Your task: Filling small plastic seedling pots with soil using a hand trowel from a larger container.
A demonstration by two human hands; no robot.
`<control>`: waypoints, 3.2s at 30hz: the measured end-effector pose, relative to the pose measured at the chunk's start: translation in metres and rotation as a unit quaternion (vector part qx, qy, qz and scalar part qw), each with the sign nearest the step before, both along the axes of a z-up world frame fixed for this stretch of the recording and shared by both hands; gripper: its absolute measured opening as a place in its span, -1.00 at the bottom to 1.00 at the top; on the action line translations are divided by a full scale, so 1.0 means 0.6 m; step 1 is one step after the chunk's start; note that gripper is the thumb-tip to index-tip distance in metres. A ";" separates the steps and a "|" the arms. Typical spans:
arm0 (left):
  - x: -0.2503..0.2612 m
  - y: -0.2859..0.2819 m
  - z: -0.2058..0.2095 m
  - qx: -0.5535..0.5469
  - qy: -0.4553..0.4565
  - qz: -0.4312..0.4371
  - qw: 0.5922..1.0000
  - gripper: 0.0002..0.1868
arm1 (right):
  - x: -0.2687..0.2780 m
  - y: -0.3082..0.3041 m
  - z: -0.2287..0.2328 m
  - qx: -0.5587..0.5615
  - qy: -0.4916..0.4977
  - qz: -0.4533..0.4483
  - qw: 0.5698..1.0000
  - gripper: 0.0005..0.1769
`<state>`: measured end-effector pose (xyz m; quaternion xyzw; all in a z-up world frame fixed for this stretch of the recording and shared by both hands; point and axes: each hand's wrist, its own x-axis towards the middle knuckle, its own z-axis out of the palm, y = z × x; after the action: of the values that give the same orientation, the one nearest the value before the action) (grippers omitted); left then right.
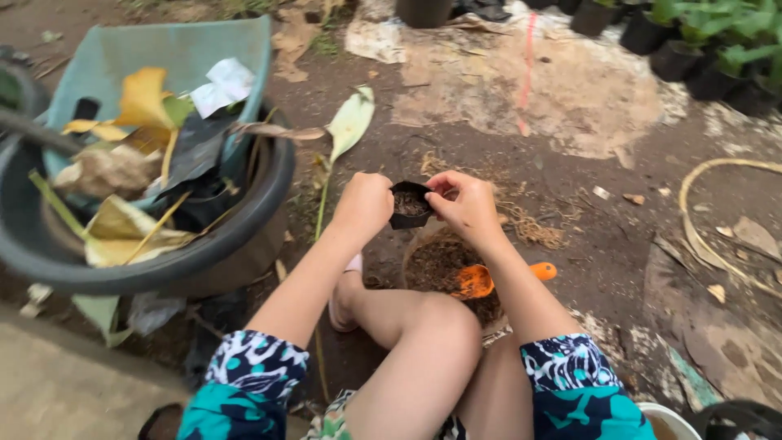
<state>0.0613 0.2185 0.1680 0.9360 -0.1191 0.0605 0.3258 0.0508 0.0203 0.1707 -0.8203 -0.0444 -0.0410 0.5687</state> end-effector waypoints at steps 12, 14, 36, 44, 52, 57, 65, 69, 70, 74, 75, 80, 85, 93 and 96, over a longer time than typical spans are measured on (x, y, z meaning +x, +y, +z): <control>-0.136 0.172 0.092 -0.417 0.279 0.129 0.855 -0.45 | -0.011 0.172 0.094 0.089 0.185 0.154 0.967 -0.51; -0.164 0.172 0.095 -0.435 0.258 0.123 0.854 -0.50 | -0.007 0.182 0.099 0.106 0.193 0.154 0.963 -0.51; -0.454 0.418 -0.108 -0.424 0.195 0.231 0.854 -0.31 | -0.173 0.456 -0.090 0.076 0.206 0.373 0.901 -0.55; -0.548 0.449 -0.340 -0.036 0.111 0.373 0.920 -0.73 | -0.261 0.580 -0.312 -0.159 0.050 0.483 0.860 -0.60; -0.578 0.444 -0.461 0.088 0.157 0.413 0.893 -0.73 | -0.321 0.605 -0.465 -0.330 -0.042 0.438 0.835 -0.73; -0.592 0.451 -0.446 0.070 0.348 0.451 0.819 -0.73 | -0.360 0.614 -0.530 -0.329 -0.101 0.487 0.803 -0.82; -0.637 0.486 -0.455 0.080 0.403 0.472 0.780 -0.70 | -0.365 0.602 -0.439 -0.228 0.054 0.593 0.770 -0.48; -0.629 0.487 -0.422 0.052 0.361 0.480 0.798 -0.70 | -0.319 0.578 -0.401 -0.285 0.059 0.573 0.767 -0.45; -0.617 0.478 -0.393 0.054 0.354 0.468 0.808 -0.70 | -0.304 0.569 -0.372 -0.288 0.057 0.559 0.776 -0.45; -0.520 0.424 -0.253 -0.069 0.225 0.367 0.900 -0.70 | -0.235 0.487 -0.218 -0.259 -0.043 0.426 0.866 -0.90; -0.487 0.404 -0.211 -0.106 0.185 0.329 0.920 -0.66 | -0.218 0.458 -0.170 -0.218 -0.089 0.387 0.891 -0.91; -0.296 0.235 -0.021 -0.324 0.040 0.106 0.939 -0.65 | -0.160 0.163 0.067 -0.190 -0.192 0.149 0.951 -0.86; -0.180 -0.009 0.109 -0.311 -0.083 -0.119 0.939 -0.73 | -0.182 -0.080 0.133 -0.162 -0.199 -0.100 0.961 -0.82; -0.077 -0.281 -0.222 -0.120 -0.093 -0.194 0.969 -0.53 | -0.145 -0.193 -0.301 -0.277 -0.155 -0.202 0.927 -0.51; -0.117 -0.257 -0.333 0.044 0.160 -0.223 0.961 -0.21 | -0.237 -0.150 -0.414 -0.609 0.226 0.042 0.759 -0.60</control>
<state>-0.0091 0.0644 -0.0316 0.8968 -0.2736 -0.1693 0.3038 -0.0911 -0.0699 -0.0780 -0.9764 0.0360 0.2053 -0.0563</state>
